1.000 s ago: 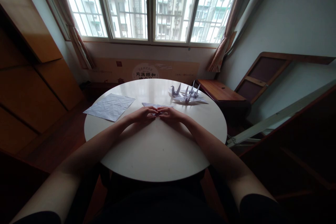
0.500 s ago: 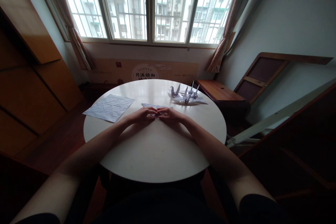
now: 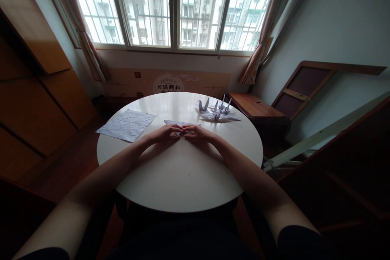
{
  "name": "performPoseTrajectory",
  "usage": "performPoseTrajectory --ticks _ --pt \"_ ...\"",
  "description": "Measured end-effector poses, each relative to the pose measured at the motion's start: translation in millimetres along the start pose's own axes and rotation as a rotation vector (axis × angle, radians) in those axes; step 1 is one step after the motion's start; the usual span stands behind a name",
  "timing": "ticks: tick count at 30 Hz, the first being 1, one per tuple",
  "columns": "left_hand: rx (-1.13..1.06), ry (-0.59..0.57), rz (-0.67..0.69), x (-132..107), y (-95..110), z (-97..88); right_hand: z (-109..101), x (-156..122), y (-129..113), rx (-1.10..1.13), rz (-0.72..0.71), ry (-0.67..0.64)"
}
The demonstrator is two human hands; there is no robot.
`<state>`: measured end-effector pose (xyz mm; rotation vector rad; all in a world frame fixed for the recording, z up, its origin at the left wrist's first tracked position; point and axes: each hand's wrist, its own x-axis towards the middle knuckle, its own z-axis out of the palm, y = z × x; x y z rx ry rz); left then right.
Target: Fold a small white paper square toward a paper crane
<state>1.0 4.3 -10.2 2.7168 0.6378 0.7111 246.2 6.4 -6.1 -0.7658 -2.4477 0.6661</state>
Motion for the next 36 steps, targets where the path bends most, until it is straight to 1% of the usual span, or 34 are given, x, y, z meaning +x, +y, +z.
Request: performPoseTrajectory --ticks 6,16,20,24,26,29,31,33,34,36 --pt "0.002 -0.005 -0.005 0 2 -1.3 0 0 0 0.000 -0.024 -0.005" --pt "-0.016 -0.010 -0.013 0 3 -1.6 -1 0 -4 -0.001 0.003 -0.013" --pt "-0.013 -0.021 -0.023 1 4 -2.2 -3 0 0 -0.046 0.075 0.000" --pt "0.026 -0.054 -0.087 1 6 -3.3 -12 -3 11 -0.118 0.145 0.011" --pt "0.042 -0.065 -0.112 1 6 -3.9 -17 -5 16 -0.161 0.188 0.038" --pt "0.052 -0.072 -0.110 0 6 -3.9 -20 -8 20 -0.238 0.239 0.055" --pt "0.050 -0.064 -0.084 0 6 -3.2 -16 -6 18 -0.258 0.214 0.135" --pt "0.042 -0.048 -0.041 1 7 -2.4 -8 -3 13 -0.253 0.135 0.216" --pt "0.034 -0.042 -0.016 2 8 -2.3 -3 -1 10 -0.241 0.091 0.221" --pt "0.007 -0.049 0.030 3 12 -2.6 7 3 6 -0.208 0.005 0.162"
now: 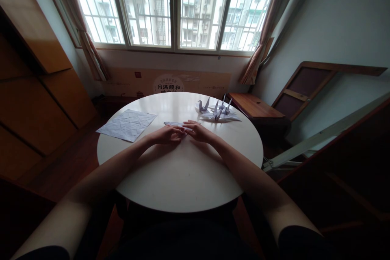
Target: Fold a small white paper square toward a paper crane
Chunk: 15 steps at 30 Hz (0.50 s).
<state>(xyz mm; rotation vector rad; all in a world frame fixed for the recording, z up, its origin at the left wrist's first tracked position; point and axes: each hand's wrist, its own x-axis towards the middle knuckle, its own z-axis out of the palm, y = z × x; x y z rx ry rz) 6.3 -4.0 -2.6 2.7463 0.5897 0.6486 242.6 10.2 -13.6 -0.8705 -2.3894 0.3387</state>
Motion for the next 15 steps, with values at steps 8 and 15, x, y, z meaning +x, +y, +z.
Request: performPoseTrajectory --ticks 8,15 --pt "-0.097 0.018 -0.011 4 3 -2.0 7 1 1 0.161 -0.042 -0.132" --pt "0.187 0.046 -0.470 -7 -15 -14.5 5 1 4 0.147 0.082 -0.164"
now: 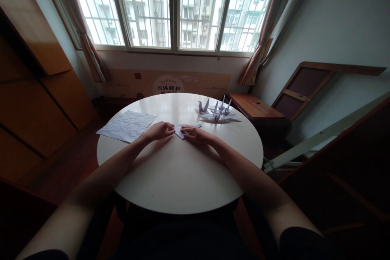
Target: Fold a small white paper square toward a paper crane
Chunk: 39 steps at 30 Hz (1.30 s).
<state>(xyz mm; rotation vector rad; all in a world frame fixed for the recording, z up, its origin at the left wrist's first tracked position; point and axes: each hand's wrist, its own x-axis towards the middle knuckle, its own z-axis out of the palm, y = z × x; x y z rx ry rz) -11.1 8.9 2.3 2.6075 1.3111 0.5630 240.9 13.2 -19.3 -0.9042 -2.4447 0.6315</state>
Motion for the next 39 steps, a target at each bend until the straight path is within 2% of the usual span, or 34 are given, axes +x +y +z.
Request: performPoseTrajectory --ticks 4,7,8,10,13,16,19,27,39 --pt "0.126 0.056 -0.126 -2 -10 -6.0 -1 -1 0 0.032 0.017 0.004" --pt "0.223 0.121 -0.171 -3 -11 -5.8 -1 -2 0 0.035 0.019 0.006" --pt "0.246 0.146 -0.152 -3 -10 -4.9 0 -2 0 0.031 0.016 0.006" --pt "0.236 0.182 -0.029 -2 -7 -1.9 1 -2 1 0.018 0.011 0.006" --pt "0.064 0.126 0.249 0 0 5.3 3 -2 2 -0.003 0.000 0.012" --pt "-0.087 0.059 0.371 1 6 13.6 4 -2 2 -0.013 -0.035 0.009" --pt "-0.137 0.038 0.376 0 8 17.9 4 -2 1 -0.005 -0.048 0.013" --pt "-0.128 0.013 0.335 -3 5 15.7 3 -6 -4 -0.002 -0.001 0.056" --pt "-0.075 0.024 0.413 0 -2 23.0 1 -8 -7 -0.001 -0.001 0.045"
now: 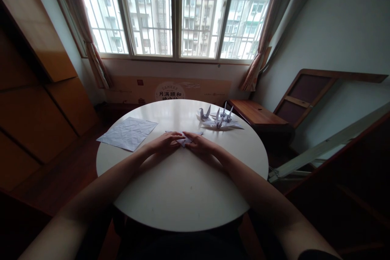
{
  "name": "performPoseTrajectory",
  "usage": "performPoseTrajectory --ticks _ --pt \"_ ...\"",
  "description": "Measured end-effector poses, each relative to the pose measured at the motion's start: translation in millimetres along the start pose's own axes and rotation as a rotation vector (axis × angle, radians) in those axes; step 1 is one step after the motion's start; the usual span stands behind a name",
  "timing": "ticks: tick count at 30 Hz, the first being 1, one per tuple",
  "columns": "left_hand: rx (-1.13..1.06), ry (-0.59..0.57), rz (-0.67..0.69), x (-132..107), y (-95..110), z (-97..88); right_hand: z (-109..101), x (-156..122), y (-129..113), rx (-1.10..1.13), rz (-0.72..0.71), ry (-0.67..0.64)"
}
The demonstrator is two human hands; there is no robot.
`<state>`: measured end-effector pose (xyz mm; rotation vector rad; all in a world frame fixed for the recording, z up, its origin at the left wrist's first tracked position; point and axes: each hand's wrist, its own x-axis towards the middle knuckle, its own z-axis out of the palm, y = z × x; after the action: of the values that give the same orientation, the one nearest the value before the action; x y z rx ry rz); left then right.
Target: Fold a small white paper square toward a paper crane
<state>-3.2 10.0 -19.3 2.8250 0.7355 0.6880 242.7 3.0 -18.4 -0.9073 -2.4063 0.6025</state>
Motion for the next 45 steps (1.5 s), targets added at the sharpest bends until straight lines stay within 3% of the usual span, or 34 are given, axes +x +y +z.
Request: performPoseTrajectory --ticks 15,23,45 --pt "0.029 -0.036 -0.075 -2 7 2.4 3 2 10 -0.021 -0.086 0.005" --pt "0.028 -0.053 -0.092 -1 8 2.1 7 2 20 -0.029 -0.046 -0.025" --pt "0.010 -0.089 -0.111 -4 13 1.5 1 -2 7 -0.040 -0.058 -0.103"
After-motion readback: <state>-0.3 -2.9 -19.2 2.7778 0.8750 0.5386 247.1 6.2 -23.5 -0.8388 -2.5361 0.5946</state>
